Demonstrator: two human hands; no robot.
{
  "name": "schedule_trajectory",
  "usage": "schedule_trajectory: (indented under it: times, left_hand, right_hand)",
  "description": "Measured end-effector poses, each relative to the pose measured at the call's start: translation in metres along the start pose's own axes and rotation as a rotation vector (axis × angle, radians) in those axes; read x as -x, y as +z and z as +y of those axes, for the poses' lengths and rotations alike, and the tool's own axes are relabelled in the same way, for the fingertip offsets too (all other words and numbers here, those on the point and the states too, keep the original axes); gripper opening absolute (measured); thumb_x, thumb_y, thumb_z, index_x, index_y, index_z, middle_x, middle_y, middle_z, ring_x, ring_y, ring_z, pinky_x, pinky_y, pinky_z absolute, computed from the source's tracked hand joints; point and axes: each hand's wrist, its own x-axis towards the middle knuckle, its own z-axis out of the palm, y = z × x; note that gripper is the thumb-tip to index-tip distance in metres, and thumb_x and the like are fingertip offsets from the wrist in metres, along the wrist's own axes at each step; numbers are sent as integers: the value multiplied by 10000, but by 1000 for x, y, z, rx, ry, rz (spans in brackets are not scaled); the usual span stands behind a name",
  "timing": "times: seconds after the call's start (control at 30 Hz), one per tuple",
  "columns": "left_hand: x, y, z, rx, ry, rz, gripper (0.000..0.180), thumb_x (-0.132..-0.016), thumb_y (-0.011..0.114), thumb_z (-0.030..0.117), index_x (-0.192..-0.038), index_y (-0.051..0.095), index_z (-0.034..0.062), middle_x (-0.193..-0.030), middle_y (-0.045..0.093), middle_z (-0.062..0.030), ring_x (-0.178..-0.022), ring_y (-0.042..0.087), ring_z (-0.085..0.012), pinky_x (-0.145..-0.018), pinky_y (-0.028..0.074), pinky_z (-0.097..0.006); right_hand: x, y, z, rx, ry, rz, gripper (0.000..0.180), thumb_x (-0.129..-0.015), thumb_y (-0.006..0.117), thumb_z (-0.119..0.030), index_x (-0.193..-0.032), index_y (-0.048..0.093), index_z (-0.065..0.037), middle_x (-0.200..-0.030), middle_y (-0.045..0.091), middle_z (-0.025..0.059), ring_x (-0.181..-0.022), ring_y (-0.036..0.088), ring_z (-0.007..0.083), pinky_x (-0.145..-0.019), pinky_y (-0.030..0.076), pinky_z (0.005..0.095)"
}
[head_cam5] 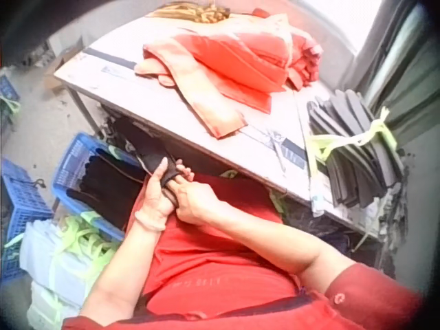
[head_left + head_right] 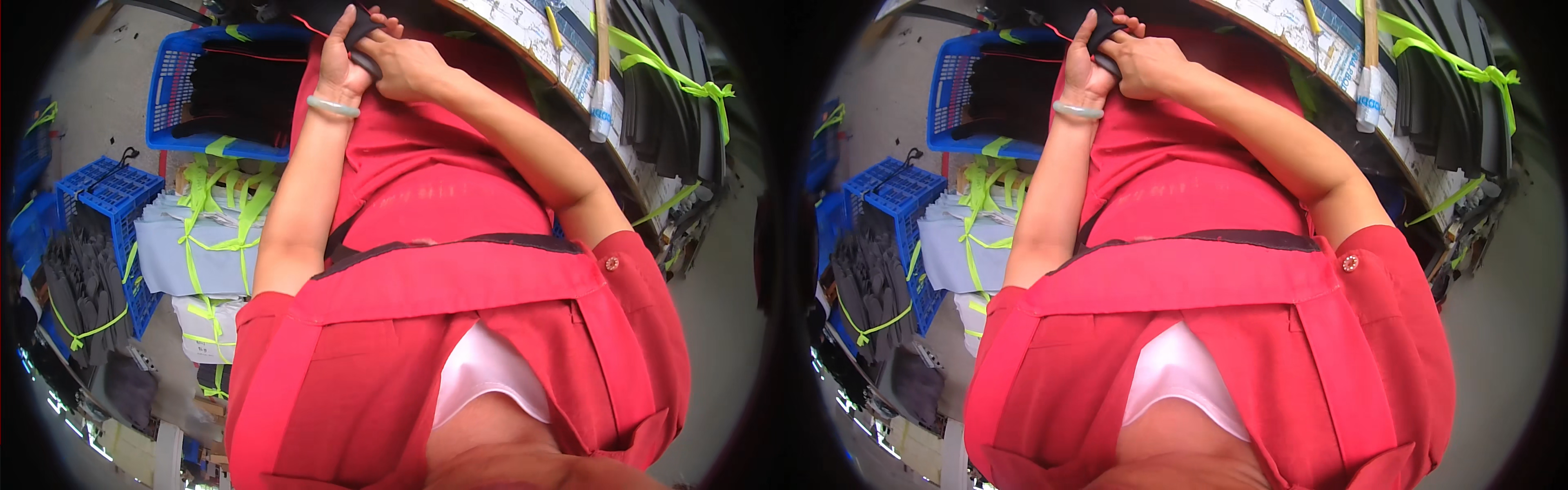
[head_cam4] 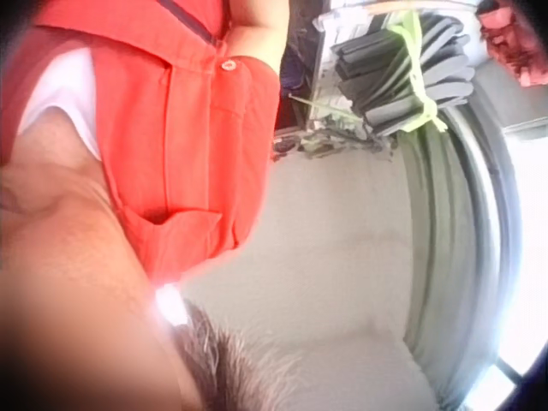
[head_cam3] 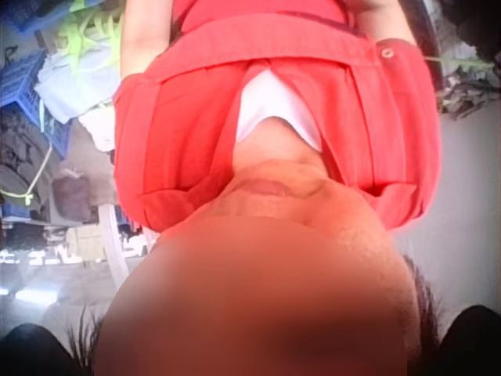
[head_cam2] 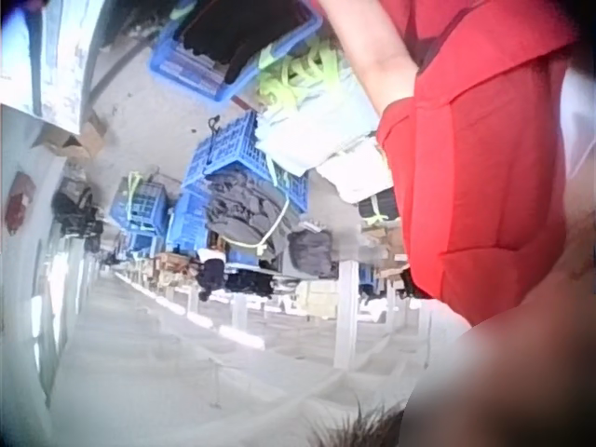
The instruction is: Hand-sewing foam padding onto black straps at a manufacturing workbench.
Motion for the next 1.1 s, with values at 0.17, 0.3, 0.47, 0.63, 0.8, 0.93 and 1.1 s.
schedule_trajectory:
  times: [0.17, 0.3, 0.47, 0.63, 0.8, 0.93, 1.1]
  left_hand:
    - [6, 18, 3, -137, 120, 180, 352, -935, 589, 330, -1047, 590, -4, -996, 652, -150, -1020, 624, -308, -924, 506, -442]
    - [6, 7, 4, -160, 75, -63, 256, -922, 607, 255, -991, 592, 9, -907, 653, -121, -888, 648, -268, -868, 530, -425]
    - [-3, -14, 20, -222, 88, 113, 228, -913, 587, 205, -980, 575, -12, -979, 636, -172, -997, 602, -322, -1008, 437, -472]
    - [-1, -10, 16, -184, 60, 78, 239, -922, 587, 199, -1006, 566, -24, -983, 633, -177, -1021, 600, -318, -1041, 426, -465]
    - [-5, -17, 9, 14, -88, -50, 216, -917, 607, 183, -1003, 574, -12, -942, 640, -148, -947, 621, -288, -973, 468, -444]
    - [1, -1, 4, -252, 76, 67, 274, -943, 583, 207, -1045, 544, -44, -1013, 620, -161, -1055, 596, -314, -1067, 411, -469]
    - [6, -4, 4, -237, 43, 54, 259, -940, 585, 201, -1039, 544, -35, -965, 628, -146, -1024, 608, -299, -1036, 437, -461]
  right_hand:
    - [28, -7, 16, -32, -95, -52, 693, -692, 605, -103, -1361, 435, -172, -1312, 524, 80, -944, 632, 340, -780, 536, 450]
    - [26, 1, 9, 55, -117, 63, 589, -702, 612, -113, -1281, 506, -124, -1256, 554, 121, -942, 628, 340, -785, 534, 444]
    - [-7, -5, 1, 88, -96, -68, 396, -737, 618, -178, -1122, 594, -85, -1146, 603, 150, -944, 619, 336, -820, 528, 416]
    - [50, -10, 22, 186, -290, 119, 623, -782, 610, -128, -1371, 439, -238, -1281, 537, 41, -845, 641, 299, -749, 540, 380]
    - [21, 5, 25, 128, -241, 124, 637, -763, 601, -43, -1356, 454, -225, -1304, 528, 35, -807, 661, 286, -607, 537, 401]
    - [6, 9, 25, 102, -182, 145, 585, -772, 596, -47, -1325, 466, -188, -1257, 547, 44, -819, 660, 309, -614, 541, 407]
    - [43, 9, 12, 39, -204, 177, 673, -737, 628, -6, -1355, 436, -190, -1265, 529, 58, -785, 658, 306, -582, 542, 389]
